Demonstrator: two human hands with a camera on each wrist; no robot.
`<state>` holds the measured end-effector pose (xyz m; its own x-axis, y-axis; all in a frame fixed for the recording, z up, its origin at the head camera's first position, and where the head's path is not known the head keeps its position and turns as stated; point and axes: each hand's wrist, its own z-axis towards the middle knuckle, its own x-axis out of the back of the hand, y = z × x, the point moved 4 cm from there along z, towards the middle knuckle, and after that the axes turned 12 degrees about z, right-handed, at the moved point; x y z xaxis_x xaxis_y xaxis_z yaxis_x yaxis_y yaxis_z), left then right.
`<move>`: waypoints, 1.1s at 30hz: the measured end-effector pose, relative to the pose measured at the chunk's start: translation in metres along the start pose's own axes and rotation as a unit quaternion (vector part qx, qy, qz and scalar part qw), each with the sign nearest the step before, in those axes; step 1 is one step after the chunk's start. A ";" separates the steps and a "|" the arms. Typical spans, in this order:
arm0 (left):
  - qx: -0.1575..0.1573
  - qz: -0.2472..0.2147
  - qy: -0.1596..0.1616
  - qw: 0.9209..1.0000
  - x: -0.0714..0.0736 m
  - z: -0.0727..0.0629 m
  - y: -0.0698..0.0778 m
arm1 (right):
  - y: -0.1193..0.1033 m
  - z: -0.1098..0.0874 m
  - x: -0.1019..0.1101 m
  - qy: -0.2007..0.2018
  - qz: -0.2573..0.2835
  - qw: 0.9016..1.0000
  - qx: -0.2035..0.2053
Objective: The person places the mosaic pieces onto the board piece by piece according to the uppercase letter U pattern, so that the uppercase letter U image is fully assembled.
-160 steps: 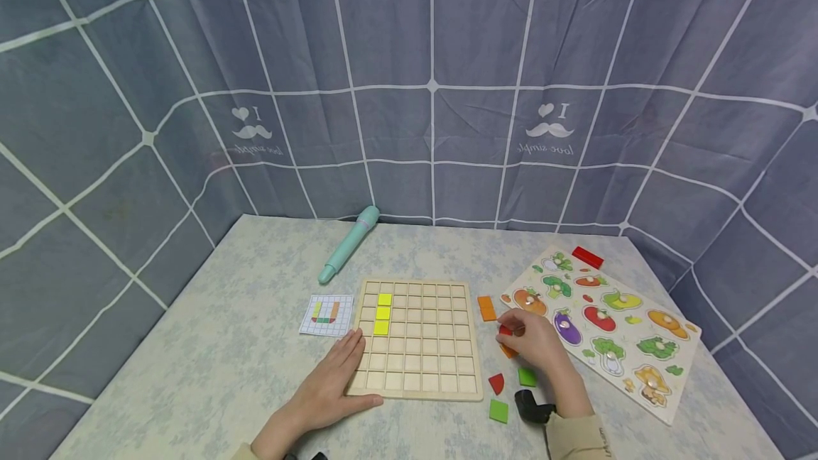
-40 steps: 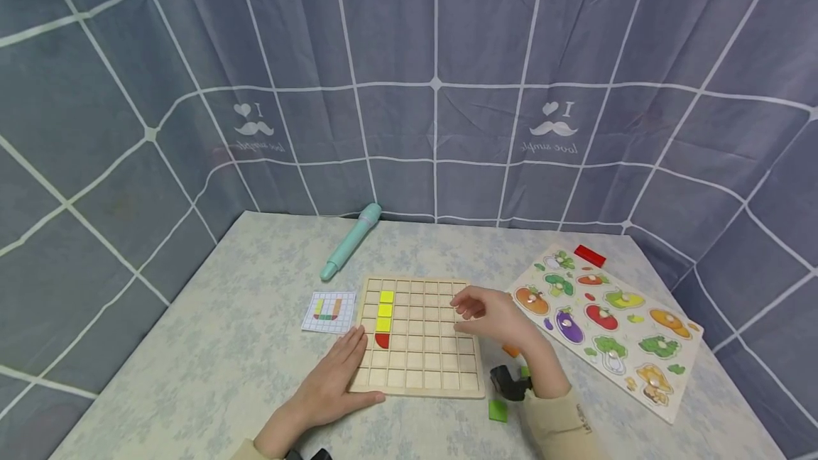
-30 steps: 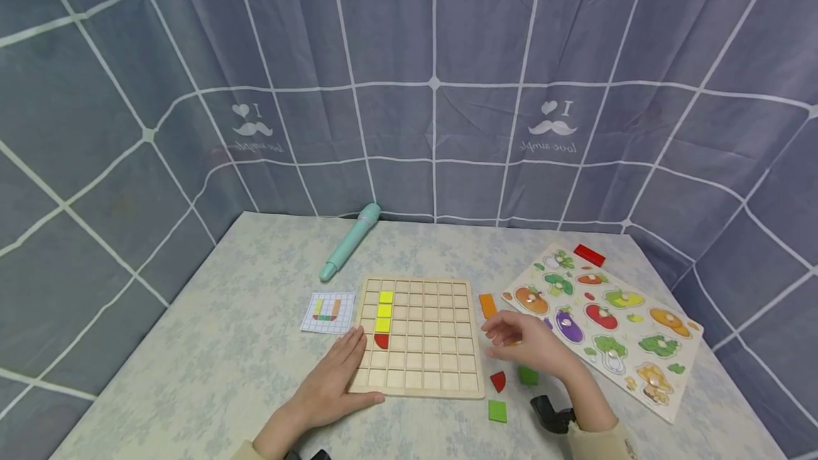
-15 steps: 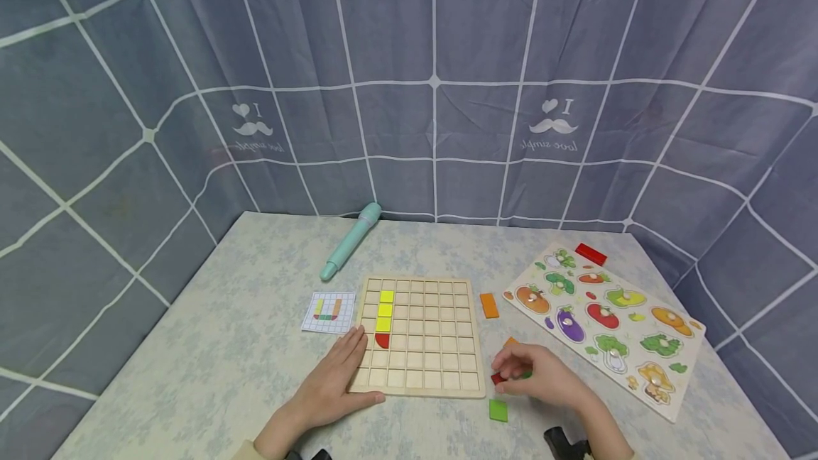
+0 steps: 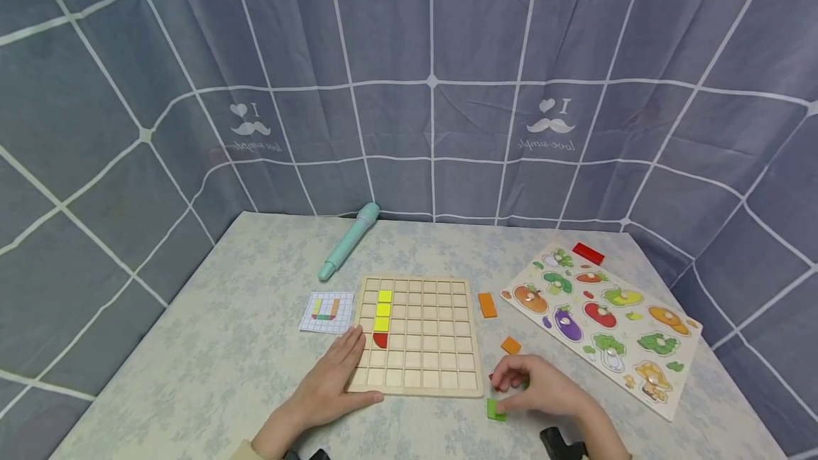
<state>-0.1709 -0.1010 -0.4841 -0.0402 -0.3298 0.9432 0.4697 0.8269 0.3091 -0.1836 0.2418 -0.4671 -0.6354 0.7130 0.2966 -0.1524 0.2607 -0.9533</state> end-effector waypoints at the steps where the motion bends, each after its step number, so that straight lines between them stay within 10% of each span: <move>1: 0.000 0.000 -0.001 1.000 0.000 0.000 0.000 | 0.001 0.000 0.000 0.000 -0.004 1.000 0.001; 33: 0.001 -0.006 0.004 1.000 0.000 0.000 -0.001 | 0.003 -0.003 -0.005 -0.002 -0.019 1.000 0.008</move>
<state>-0.1713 -0.1018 -0.4844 -0.0389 -0.3430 0.9385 0.4676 0.8238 0.3204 -0.1782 0.2410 -0.4711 -0.6327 0.6995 0.3324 -0.1887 0.2771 -0.9421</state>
